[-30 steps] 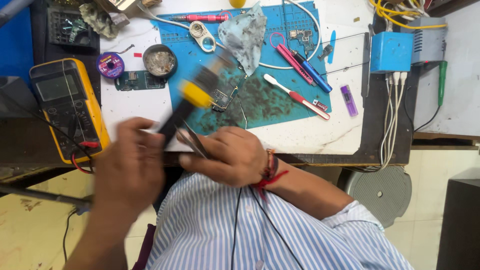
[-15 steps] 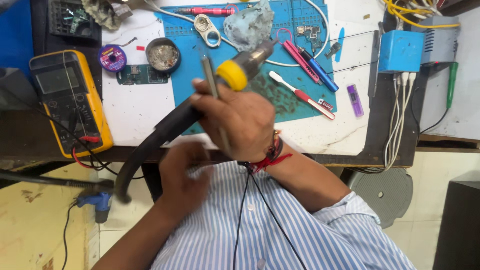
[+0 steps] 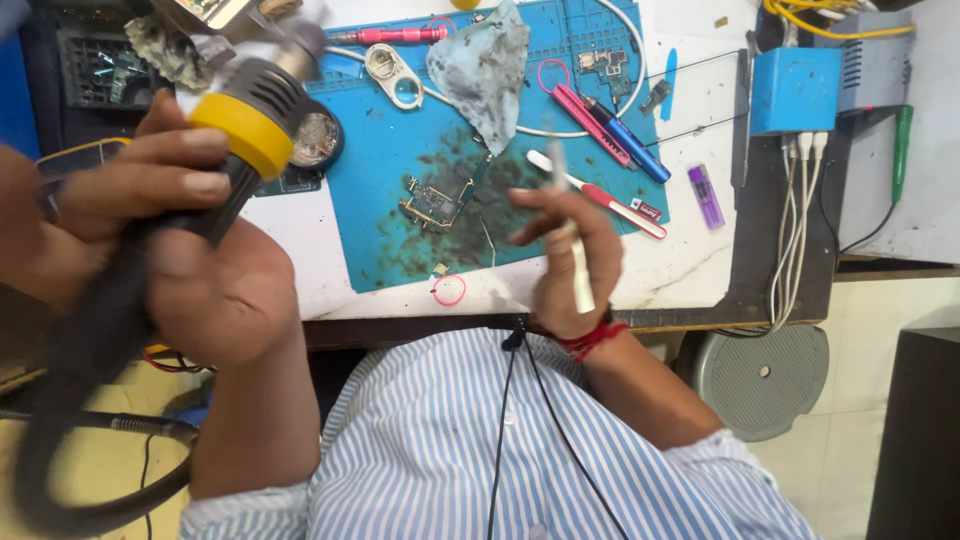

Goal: The person uses a hot air gun and tweezers to reflow solder on a small circuit board. They repeatedly apply heat to specific areas while using tweezers to adjust components and apply flux from a small container.

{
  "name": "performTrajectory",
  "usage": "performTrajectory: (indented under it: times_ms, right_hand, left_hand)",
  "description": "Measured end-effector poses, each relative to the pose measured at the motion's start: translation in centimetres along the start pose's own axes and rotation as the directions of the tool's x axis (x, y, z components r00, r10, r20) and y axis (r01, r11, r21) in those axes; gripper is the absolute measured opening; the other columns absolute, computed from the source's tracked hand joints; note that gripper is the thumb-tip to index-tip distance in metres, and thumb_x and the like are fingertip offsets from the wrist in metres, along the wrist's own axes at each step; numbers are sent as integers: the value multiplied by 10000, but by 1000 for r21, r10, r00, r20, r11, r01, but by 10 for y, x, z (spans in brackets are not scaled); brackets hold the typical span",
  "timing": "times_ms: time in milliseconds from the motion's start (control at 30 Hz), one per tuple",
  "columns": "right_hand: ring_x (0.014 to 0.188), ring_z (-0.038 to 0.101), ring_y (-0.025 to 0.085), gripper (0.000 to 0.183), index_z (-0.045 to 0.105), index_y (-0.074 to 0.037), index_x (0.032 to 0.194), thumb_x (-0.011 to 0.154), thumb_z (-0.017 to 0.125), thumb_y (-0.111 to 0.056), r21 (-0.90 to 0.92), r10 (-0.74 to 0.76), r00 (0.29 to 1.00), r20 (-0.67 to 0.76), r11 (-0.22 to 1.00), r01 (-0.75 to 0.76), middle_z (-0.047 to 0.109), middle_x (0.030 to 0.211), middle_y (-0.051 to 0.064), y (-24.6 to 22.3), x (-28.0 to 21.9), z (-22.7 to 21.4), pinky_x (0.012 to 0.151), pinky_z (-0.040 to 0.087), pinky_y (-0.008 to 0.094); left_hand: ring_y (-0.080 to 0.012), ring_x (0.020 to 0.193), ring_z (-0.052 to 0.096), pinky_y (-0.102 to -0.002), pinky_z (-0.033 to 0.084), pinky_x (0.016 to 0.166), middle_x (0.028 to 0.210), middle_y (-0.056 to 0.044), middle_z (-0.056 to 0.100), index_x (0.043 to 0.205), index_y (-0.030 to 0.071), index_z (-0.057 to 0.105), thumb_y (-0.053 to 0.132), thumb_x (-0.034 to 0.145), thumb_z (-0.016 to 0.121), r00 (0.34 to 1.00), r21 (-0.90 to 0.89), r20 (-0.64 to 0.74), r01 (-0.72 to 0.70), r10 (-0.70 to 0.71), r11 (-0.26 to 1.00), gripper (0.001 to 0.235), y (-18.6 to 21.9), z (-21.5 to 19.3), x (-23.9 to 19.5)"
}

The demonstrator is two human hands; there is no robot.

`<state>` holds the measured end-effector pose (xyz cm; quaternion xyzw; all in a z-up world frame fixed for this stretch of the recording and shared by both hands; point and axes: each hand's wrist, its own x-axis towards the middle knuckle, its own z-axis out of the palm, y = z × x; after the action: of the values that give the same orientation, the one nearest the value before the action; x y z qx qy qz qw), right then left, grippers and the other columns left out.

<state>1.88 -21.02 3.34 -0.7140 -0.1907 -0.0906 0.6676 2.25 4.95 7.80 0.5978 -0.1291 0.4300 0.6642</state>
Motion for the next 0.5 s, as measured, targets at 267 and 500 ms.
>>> performTrajectory:
  times_ms: [267,500]
  right_hand:
    - [922,676,130,387,567,3,1420,1092,599,-200,-41,390,908,-153,916,-400,728,1189,182,33,-38,-29,835,568,290]
    - [965,704,156,294,659,19,1336,1064,624,-86,-270,257,966,-15,929,-251,743,1140,140,27,-24,-24,871,558,272]
  left_hand:
    - [-223,567,557,-366,544,658,700,-140,539,977,47,430,96,1134,579,935,-313,138,354,-327,881,221,-43,14,2]
    - [-205,551,535,-365,527,639,664,-104,486,934,49,418,50,1146,549,810,-454,168,569,-562,685,249,-73,12,1]
